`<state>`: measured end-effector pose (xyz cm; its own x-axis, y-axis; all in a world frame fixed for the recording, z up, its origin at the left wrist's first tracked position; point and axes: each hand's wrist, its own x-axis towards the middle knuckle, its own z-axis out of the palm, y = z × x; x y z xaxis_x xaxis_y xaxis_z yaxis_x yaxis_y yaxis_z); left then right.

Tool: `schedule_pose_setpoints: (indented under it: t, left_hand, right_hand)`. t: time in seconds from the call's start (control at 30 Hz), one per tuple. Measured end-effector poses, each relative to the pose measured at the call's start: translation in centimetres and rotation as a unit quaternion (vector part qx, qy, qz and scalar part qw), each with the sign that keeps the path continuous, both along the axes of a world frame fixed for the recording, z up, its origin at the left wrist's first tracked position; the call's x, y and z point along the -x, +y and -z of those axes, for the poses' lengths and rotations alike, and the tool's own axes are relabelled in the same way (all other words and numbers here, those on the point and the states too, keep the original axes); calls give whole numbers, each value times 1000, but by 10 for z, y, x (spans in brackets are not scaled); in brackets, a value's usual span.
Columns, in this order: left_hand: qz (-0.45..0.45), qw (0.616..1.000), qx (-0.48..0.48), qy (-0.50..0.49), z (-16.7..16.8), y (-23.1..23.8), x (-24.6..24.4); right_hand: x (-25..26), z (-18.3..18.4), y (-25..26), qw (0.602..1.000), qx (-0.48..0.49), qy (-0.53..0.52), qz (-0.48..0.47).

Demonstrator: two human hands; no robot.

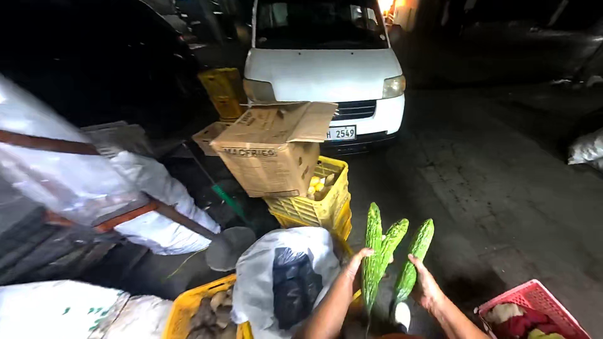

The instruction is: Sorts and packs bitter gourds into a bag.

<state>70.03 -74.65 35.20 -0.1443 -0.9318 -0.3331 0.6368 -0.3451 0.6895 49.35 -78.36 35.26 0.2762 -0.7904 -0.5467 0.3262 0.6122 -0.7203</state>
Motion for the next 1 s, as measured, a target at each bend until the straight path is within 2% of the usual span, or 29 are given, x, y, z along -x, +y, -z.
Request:
schedule_pose_setpoints:
  t: [0.07, 0.13, 0.23, 0.33, 0.5, 0.73, 0.8, 0.87, 1.0]
  left_hand:
    - [53, 998, 18, 28, 11, -52, -1]
    - [34, 999, -19, -3, 22, -106, 5]
    - [-37, 995, -75, -63, 36, -181, 29]
    - [-92, 985, -122, -80, 31, -246, 59]
    - [-70, 987, -125, -74, 23, -333, 75]
    - [-68, 989, -131, -20, 45, -462, 29]
    - [-65, 987, -147, -18, 63, -501, 7]
    - [-65, 990, -121, -12, 81, -541, -20]
    - [-93, 985, -133, 61, 91, -627, -84]
  right_hand:
    - [19, -1, -54, 999, -11, 7, 45]
    - [36, 8, -112, 999, -21, -18, 36]
    - [43, 20, -187, 996, -22, -79, -20]
    - [37, 13, -244, 990, -27, -116, -74]
    - [27, 17, -329, 966, 32, -185, -177]
    - [-19, 57, -470, 958, -57, -147, -240]
    - [-40, 66, -515, 957, -103, -119, -246]
    - [-68, 74, -563, 955, -131, -98, -249]
    - [-134, 69, -658, 951, -97, -51, -289]
